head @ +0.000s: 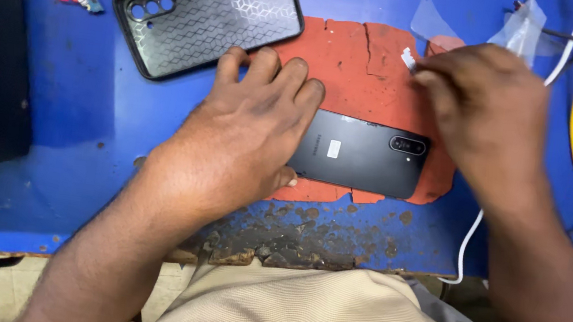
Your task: The person applies a strip of white adhesive to the back of a black smartphone. They smooth the adhesive along the edges and press it down with their fingers. The person then peels off a protective film from the adhesive strip.
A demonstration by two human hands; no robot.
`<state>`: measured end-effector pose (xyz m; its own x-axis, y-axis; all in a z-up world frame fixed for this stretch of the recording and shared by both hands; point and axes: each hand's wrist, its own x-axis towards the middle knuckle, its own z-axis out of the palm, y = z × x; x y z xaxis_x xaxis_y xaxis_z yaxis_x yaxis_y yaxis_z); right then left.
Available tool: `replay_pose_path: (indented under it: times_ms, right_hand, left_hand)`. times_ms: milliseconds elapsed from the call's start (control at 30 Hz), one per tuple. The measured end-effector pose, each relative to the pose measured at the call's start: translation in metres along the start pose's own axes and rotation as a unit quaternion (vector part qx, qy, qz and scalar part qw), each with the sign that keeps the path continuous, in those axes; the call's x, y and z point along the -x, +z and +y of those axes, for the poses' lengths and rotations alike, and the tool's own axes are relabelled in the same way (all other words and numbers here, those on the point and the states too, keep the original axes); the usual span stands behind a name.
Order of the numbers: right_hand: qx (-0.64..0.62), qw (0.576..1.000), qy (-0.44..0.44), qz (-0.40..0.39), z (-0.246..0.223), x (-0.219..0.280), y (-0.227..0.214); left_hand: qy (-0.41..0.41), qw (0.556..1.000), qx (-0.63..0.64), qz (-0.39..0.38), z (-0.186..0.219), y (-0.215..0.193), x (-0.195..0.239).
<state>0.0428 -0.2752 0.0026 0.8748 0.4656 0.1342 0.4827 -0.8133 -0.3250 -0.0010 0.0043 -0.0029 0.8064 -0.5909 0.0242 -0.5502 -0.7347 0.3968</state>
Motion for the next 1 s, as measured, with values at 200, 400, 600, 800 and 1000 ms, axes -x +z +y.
replay_pose_path:
  times_ms: [200, 400, 600, 800, 1000]
  right_hand:
    - [0.038, 0.997, 0.037, -0.063, -0.008, -0.012, 0.005]
    - [-0.154, 0.972, 0.154, -0.089, 0.0, -0.015, 0.012]
    - [-0.502, 0.837, 0.21, -0.048, 0.008, -0.005, 0.009]
    - [-0.54, 0.819, 0.189, -0.038, 0.013, 0.006, 0.01]
    - [-0.527, 0.835, 0.159, -0.03, 0.024, 0.017, 0.013]
  left_hand:
    - [-0.007, 1.0, 0.001, -0.001, 0.0, 0.001, 0.001]
    - [-0.009, 1.0, 0.015, -0.022, 0.002, -0.005, -0.003]
    - [-0.011, 0.999, 0.015, -0.038, 0.002, -0.007, -0.007]
    - [0.003, 0.999, 0.013, -0.042, 0.001, -0.006, -0.008]
    - [0.022, 0.999, 0.025, -0.038, 0.001, -0.005, -0.011]
